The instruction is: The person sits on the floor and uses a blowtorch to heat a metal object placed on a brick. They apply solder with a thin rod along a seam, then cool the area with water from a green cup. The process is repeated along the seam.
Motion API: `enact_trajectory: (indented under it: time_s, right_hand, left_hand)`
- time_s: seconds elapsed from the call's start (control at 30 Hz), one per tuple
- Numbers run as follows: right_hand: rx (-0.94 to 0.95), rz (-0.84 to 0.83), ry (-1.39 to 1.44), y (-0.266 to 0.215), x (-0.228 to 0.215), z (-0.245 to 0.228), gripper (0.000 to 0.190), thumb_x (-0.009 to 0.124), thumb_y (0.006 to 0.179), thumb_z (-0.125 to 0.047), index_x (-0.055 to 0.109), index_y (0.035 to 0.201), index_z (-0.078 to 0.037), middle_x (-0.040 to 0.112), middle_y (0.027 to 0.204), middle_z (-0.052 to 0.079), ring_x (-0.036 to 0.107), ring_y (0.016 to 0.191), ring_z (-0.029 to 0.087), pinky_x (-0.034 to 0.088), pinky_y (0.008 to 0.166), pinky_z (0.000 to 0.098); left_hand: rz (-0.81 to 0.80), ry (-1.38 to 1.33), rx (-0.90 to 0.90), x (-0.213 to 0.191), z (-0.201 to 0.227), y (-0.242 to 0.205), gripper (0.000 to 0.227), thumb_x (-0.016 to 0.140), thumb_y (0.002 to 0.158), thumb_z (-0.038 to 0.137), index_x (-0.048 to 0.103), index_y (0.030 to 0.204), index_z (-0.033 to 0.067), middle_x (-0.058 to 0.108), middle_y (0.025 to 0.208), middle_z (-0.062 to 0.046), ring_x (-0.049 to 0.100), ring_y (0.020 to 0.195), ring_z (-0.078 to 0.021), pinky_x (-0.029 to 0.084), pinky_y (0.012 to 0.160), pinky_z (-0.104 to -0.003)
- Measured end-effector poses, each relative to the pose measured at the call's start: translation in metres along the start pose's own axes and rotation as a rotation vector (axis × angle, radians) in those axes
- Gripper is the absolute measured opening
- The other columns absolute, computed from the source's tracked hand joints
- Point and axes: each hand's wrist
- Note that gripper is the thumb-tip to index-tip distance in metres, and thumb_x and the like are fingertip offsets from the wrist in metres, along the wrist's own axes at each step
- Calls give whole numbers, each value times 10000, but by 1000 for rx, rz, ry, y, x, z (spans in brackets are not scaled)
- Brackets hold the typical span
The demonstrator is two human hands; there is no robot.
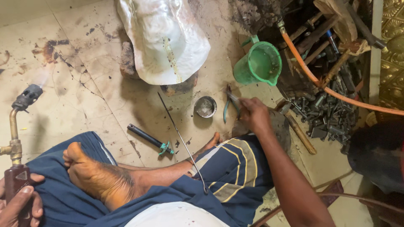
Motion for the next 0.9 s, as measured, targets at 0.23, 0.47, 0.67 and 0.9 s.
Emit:
enact_trajectory:
  time_s: [0.23,0.47,0.67,0.9]
  right_hand:
    - [-133,-354,-464,11,5,-69,188,588,889,-106,755,959,-56,690,977,223,693,900,410,553,799,510]
    - [-183,-305,-452,24,30,-86,181,552,838,-62,731,830,-39,689,944,238,689,859,423,556,777,527]
    - [-335,-312,-350,2,34,-90,160,572,872,-90,701,799,-31,685,846,222,692,850,404,564,798,507]
    - [-162,-304,-411,-14,13,-79,150,614,882,-124,747,836,-73,696,836,229,701,814,412,563,736,519]
  left_hand:
    - [30,-1,-26,0,-4,-5,203,479,1105,68,520,1260,-56,522,523,-189,482,308,-217,366,261,-307]
    - [-11,-30,30,16,25,-9,229,525,1080,21,561,1287,-67,577,605,-206,547,335,-216,414,294,-297]
    - [33,-35,51,39,52,-19,178,541,1080,43,576,1204,-81,558,558,-182,513,370,-182,411,344,-279]
    - [59,1,37,39,50,-20,163,530,1077,44,581,1176,-75,557,535,-179,492,368,-186,389,353,-282]
Point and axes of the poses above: each hand's wrist, its own y-axis towards the middle knuckle, its own x-axis out of the palm, z = x × y
